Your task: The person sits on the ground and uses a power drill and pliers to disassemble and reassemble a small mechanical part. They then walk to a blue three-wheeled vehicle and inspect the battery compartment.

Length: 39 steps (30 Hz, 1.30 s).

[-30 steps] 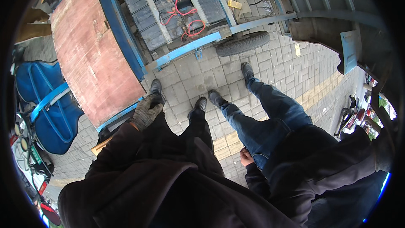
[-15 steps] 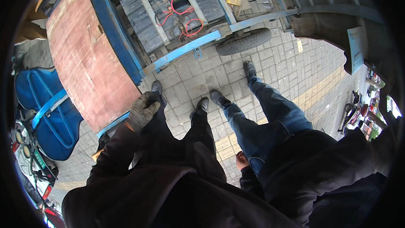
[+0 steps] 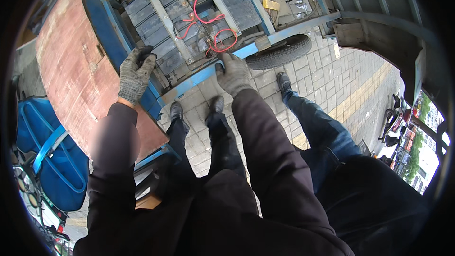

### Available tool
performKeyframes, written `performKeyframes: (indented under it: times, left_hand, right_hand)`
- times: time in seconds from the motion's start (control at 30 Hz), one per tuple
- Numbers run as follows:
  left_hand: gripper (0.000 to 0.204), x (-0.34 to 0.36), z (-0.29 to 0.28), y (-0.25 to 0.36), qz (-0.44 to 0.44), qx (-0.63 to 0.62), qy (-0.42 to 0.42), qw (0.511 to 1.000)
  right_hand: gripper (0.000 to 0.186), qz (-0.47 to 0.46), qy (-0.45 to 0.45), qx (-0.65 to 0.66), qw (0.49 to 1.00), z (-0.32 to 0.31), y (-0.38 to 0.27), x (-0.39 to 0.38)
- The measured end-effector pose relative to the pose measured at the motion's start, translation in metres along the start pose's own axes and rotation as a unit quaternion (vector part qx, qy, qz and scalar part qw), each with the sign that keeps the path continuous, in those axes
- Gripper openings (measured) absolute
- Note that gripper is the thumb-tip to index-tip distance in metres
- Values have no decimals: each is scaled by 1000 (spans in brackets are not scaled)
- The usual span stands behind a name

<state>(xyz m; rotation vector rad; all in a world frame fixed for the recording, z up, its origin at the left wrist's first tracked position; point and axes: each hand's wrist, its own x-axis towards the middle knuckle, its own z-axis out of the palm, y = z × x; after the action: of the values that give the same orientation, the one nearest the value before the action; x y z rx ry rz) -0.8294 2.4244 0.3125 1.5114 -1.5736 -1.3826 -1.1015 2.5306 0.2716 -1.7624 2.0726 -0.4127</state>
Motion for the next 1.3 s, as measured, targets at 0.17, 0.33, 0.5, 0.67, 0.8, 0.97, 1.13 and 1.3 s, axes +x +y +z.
performKeyframes:
  times: [0.17, 0.33, 0.5, 0.67, 0.8, 0.97, 1.13, 1.3]
  left_hand:
    - [25, 34, 10, -21, 19, -87, 30, 996]
    - [25, 48, 15, -34, -31, -122, 64, 990]
    - [25, 51, 7, -37, -34, -145, 74, 986]
    - [26, 52, 9, -39, -37, -154, 81, 984]
    - [24, 51, 11, -39, -20, -123, 74, 989]
    - [25, 50, 12, -38, -36, -129, 62, 989]
    - [25, 51, 12, -38, -46, -125, 49, 990]
    - [25, 51, 13, -37, -59, -133, 47, 988]
  right_hand:
    - [31, 41, -152, -152, 976, 45, 10, 70]
    - [27, 153, -190, -115, 963, 67, 23, 62]
    - [25, 145, -154, -94, 973, 77, 21, 53]
    - [20, 73, -143, -64, 985, 70, 31, 26]
    - [17, 38, -175, -35, 983, 52, 40, -3]
    - [14, 107, -88, 219, 966, 57, 44, -22]
    - [29, 149, -163, 209, 953, 62, 32, -31]
    - [40, 39, -29, -31, 998, 9, 28, 14]
